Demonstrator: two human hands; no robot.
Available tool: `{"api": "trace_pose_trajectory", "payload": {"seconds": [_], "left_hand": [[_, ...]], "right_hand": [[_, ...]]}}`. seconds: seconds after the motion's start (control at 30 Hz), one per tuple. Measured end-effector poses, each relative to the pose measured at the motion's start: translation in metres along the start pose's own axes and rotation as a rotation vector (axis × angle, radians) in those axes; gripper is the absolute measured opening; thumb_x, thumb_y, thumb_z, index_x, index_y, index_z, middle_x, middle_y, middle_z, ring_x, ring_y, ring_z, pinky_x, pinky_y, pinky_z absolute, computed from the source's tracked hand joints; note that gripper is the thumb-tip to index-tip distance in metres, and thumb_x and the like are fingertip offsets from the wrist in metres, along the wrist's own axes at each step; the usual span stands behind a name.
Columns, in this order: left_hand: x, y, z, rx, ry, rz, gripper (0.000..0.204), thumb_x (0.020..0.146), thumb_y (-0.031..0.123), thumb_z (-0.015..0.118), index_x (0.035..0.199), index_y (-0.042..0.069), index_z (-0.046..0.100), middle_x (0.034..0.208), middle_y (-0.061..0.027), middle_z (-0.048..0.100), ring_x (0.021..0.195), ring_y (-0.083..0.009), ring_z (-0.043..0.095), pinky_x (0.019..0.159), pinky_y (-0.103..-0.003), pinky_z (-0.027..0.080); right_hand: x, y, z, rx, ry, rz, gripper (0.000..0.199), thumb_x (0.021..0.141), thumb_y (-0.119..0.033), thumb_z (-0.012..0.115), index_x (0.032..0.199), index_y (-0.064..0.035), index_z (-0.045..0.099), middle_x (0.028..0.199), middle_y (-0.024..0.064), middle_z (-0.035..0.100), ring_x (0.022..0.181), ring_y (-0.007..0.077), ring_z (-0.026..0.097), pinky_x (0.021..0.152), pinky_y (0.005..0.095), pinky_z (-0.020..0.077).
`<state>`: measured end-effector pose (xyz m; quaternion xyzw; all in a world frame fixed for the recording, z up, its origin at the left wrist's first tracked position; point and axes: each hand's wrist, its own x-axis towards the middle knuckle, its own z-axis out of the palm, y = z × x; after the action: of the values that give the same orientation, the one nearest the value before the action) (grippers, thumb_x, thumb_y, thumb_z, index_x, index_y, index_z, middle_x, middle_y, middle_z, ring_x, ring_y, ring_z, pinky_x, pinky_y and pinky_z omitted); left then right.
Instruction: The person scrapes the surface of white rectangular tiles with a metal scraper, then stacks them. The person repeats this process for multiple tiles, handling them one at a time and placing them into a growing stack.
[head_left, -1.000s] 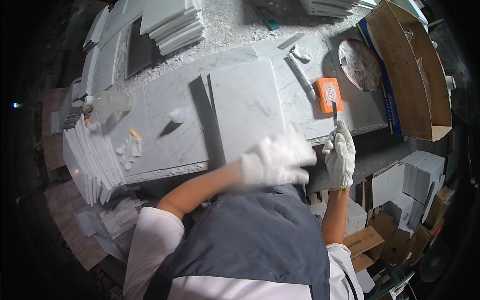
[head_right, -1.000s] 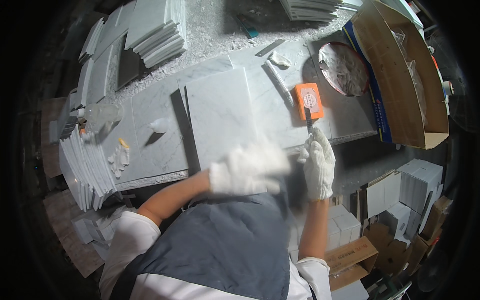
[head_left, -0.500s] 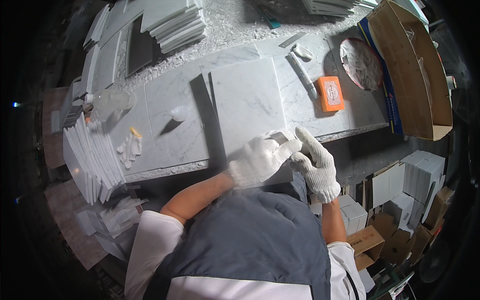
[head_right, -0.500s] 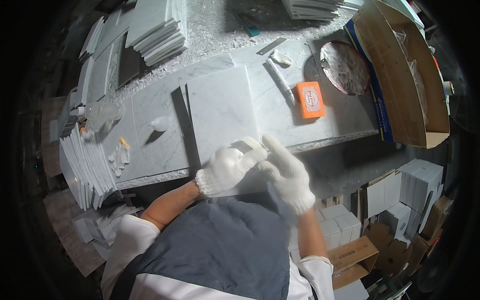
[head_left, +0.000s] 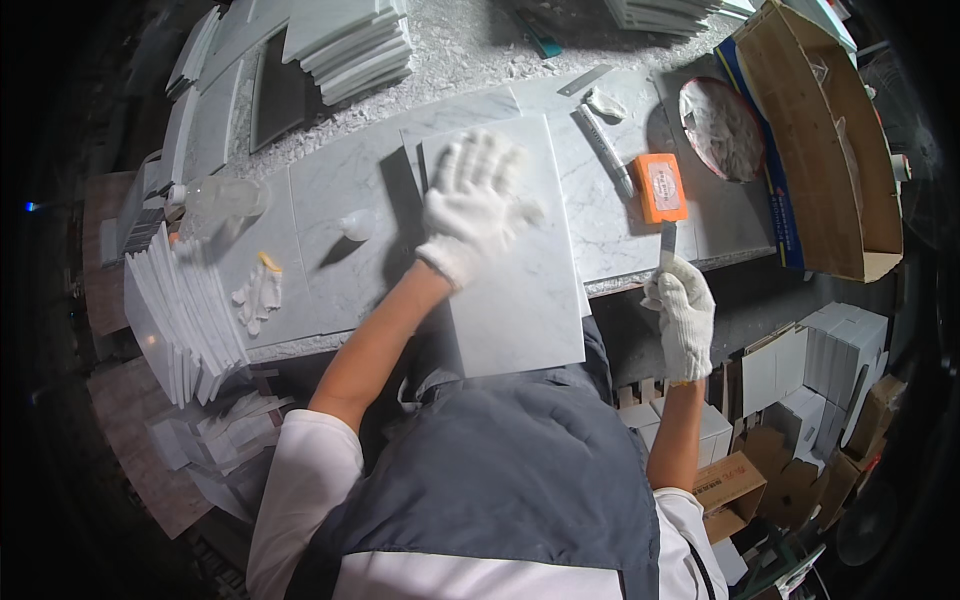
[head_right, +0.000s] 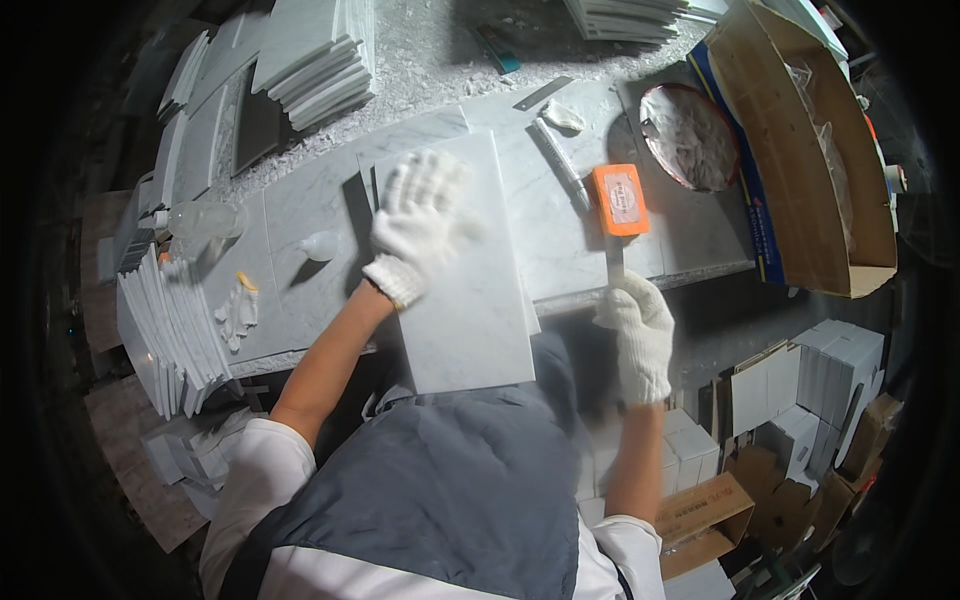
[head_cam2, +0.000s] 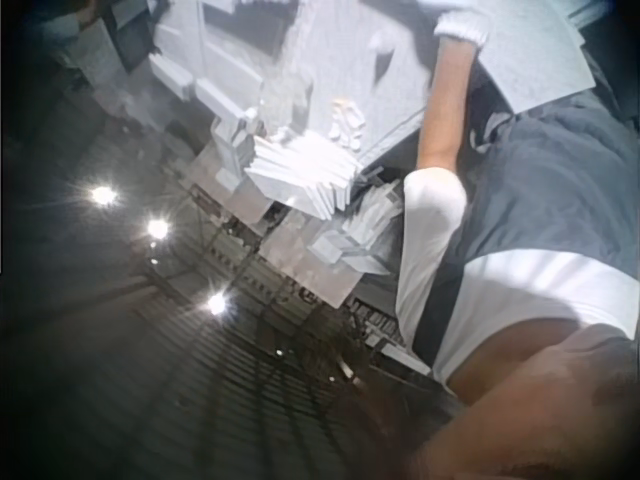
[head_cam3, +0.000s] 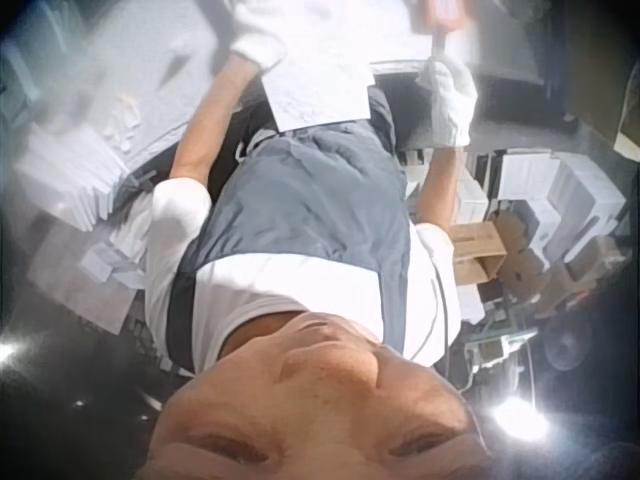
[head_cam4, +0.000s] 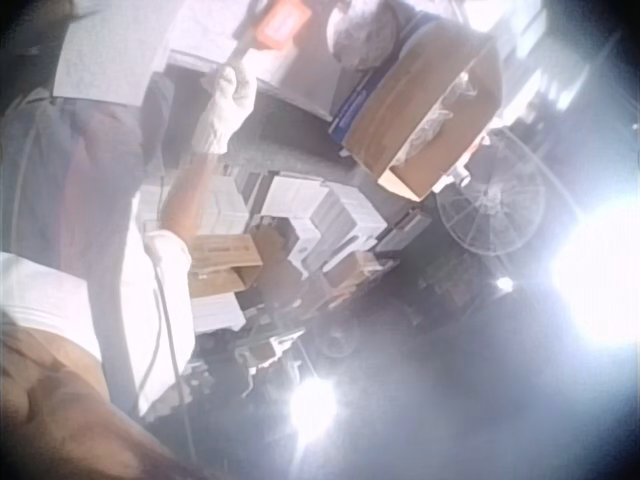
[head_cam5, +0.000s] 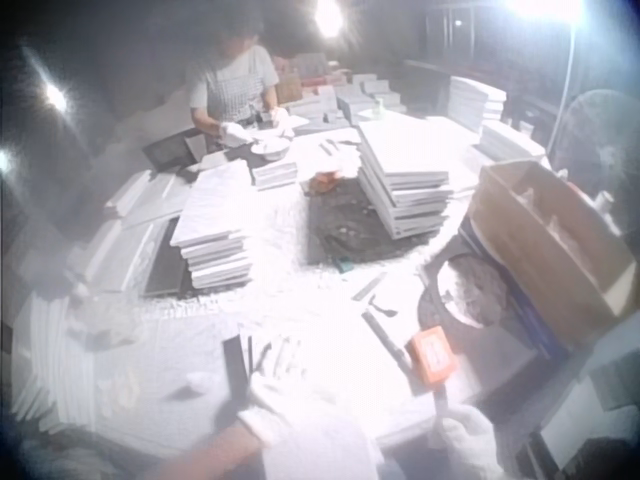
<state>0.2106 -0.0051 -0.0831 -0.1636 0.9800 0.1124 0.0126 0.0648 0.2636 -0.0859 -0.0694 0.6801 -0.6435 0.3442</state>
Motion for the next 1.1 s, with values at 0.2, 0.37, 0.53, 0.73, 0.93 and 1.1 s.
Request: {"api": "trace_pose_trajectory", "payload": {"seconds": [0.2,0.37,0.53,0.73,0.93,1.1], "left_hand": [[-0.044,0.108,-0.004,-0.673,-0.017,0.665,0.04,0.091,0.05,0.063,0.104,0.013,0.067,0.099,-0.0066,0.068,0.1,-0.0308,0.062,0.085,-0.044,0.053],[-0.055,0.109,-0.009,-0.602,-0.117,0.624,0.026,0.092,0.039,0.063,0.101,0.014,0.069,0.096,-0.0055,0.07,0.101,-0.0288,0.065,0.094,-0.043,0.052],[-0.06,0.097,-0.004,-0.34,-0.055,0.611,0.025,0.094,0.042,0.062,0.104,0.019,0.065,0.098,-0.003,0.066,0.093,-0.0195,0.065,0.08,-0.04,0.052],[-0.062,0.096,0.014,-0.355,0.098,0.629,0.022,0.095,0.041,0.06,0.102,0.021,0.065,0.105,-0.001,0.067,0.095,-0.018,0.064,0.079,-0.037,0.049],[-0.066,0.096,0.017,-0.352,0.012,0.611,0.021,0.096,0.04,0.059,0.099,0.019,0.064,0.096,-0.0013,0.066,0.091,-0.0187,0.064,0.078,-0.037,0.048],[-0.063,0.098,0.013,-0.271,0.1,0.598,0.024,0.094,0.043,0.06,0.092,0.019,0.062,0.084,0.0003,0.063,0.08,-0.0203,0.062,0.077,-0.038,0.046]], "right_hand": [[0.02,0.024,0.019,0.338,-0.044,0.116,0.024,0.101,-0.01,0.064,0.121,0.0016,0.062,0.099,0.0056,0.064,0.079,0.0138,0.06,0.069,0.0298,0.0515],[0.027,0.016,0.035,0.118,-0.077,-0.006,0.02,0.101,-0.007,0.063,0.119,0.0006,0.063,0.111,0.0111,0.068,0.097,0.0209,0.068,0.083,0.0358,0.0578],[0.045,-0.013,0.084,-0.436,-0.319,-0.623,0.018,0.097,-0.001,0.062,0.115,-0.0041,0.064,0.128,0.011,0.069,0.127,0.0249,0.063,0.103,0.0365,0.0532],[0.063,-0.032,0.107,-1.011,-0.43,-0.764,0.018,0.091,-0.011,0.07,0.108,-0.0078,0.064,0.134,0.0073,0.067,0.132,0.0383,0.056,0.105,0.0456,0.0482],[0.054,-0.023,0.088,-1.047,-0.443,-0.903,0.046,0.088,-0.015,0.067,0.134,-0.019,0.059,0.133,0.0174,0.062,0.121,0.038,0.06,0.097,0.046,0.0511],[0.058,-0.026,0.089,-1.009,-0.466,-0.887,0.045,0.089,-0.015,0.066,0.133,-0.0181,0.061,0.132,0.0198,0.063,0.125,0.0377,0.059,0.1,0.0467,0.0497]]}}
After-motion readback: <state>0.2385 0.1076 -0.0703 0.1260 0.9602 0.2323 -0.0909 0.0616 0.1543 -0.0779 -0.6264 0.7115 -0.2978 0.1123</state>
